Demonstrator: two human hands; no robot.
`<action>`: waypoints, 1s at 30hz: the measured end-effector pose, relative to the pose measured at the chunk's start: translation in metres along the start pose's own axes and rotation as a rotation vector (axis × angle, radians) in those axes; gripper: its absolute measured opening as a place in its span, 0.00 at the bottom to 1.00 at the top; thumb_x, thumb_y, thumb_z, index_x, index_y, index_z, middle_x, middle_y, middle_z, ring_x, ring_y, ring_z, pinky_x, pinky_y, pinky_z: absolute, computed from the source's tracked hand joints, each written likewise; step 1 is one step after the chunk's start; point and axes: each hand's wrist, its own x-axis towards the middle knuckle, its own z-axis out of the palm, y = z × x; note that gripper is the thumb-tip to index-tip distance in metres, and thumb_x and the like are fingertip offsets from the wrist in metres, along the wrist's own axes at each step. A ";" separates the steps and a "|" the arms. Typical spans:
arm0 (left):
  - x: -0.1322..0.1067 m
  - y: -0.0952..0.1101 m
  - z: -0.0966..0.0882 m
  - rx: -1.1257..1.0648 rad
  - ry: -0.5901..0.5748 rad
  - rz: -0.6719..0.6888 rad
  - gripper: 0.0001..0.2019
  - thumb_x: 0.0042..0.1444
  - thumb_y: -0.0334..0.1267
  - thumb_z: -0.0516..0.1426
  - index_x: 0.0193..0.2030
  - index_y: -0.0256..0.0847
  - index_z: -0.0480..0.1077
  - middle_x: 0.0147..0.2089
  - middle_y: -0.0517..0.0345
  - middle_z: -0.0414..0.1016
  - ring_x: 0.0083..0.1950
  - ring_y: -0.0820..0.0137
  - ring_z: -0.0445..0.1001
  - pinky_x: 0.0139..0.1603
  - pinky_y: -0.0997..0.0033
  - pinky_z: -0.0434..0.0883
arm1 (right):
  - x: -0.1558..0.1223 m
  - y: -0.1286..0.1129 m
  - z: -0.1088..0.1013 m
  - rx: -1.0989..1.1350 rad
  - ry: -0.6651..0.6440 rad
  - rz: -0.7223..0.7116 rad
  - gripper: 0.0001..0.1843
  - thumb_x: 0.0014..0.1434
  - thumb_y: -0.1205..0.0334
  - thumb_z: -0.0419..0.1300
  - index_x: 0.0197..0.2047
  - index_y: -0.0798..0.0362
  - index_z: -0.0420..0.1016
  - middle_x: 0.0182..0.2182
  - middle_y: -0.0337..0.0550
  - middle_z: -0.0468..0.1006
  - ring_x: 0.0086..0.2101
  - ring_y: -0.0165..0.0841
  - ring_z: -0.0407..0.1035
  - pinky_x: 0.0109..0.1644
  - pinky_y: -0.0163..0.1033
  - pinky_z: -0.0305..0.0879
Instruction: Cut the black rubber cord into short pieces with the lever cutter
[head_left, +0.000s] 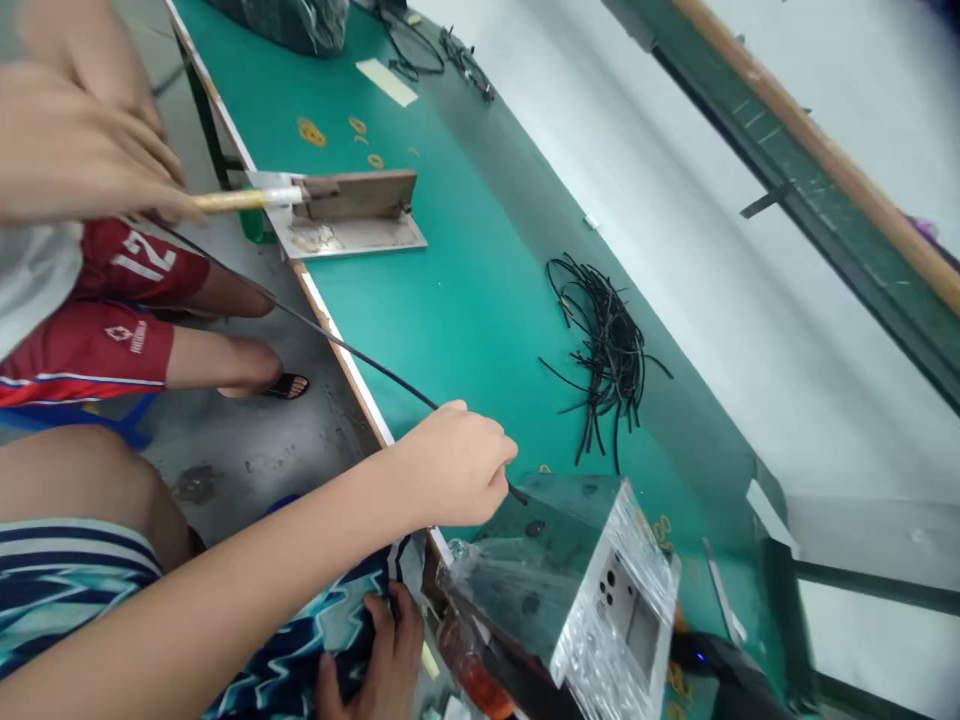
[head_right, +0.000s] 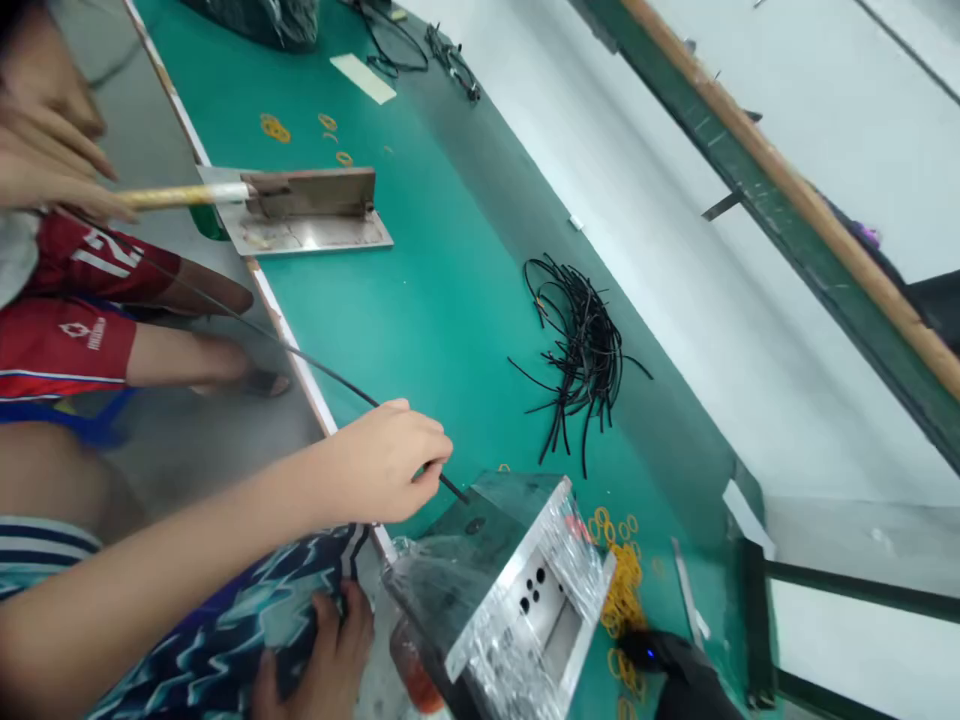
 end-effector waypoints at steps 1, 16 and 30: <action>-0.001 0.001 0.001 -0.021 0.011 -0.003 0.09 0.54 0.32 0.50 0.25 0.39 0.65 0.27 0.58 0.71 0.28 0.71 0.67 0.36 0.64 0.58 | 0.001 -0.002 -0.002 -0.004 -0.017 0.022 0.27 0.53 0.49 0.58 0.54 0.51 0.66 0.55 0.56 0.64 0.53 0.48 0.64 0.48 0.53 0.69; 0.003 0.007 0.015 -0.155 -0.053 0.023 0.08 0.56 0.34 0.50 0.26 0.41 0.65 0.27 0.59 0.68 0.31 0.70 0.65 0.40 0.62 0.57 | 0.005 -0.007 -0.007 0.109 -0.130 0.123 0.33 0.50 0.49 0.61 0.58 0.50 0.62 0.58 0.58 0.62 0.56 0.53 0.61 0.51 0.62 0.66; 0.012 0.013 0.006 0.130 -0.157 0.104 0.10 0.60 0.34 0.48 0.30 0.39 0.66 0.31 0.55 0.72 0.34 0.66 0.70 0.38 0.62 0.56 | 0.122 -0.065 -0.061 1.515 0.237 0.780 0.17 0.65 0.50 0.44 0.40 0.48 0.69 0.27 0.37 0.66 0.28 0.30 0.63 0.35 0.39 0.68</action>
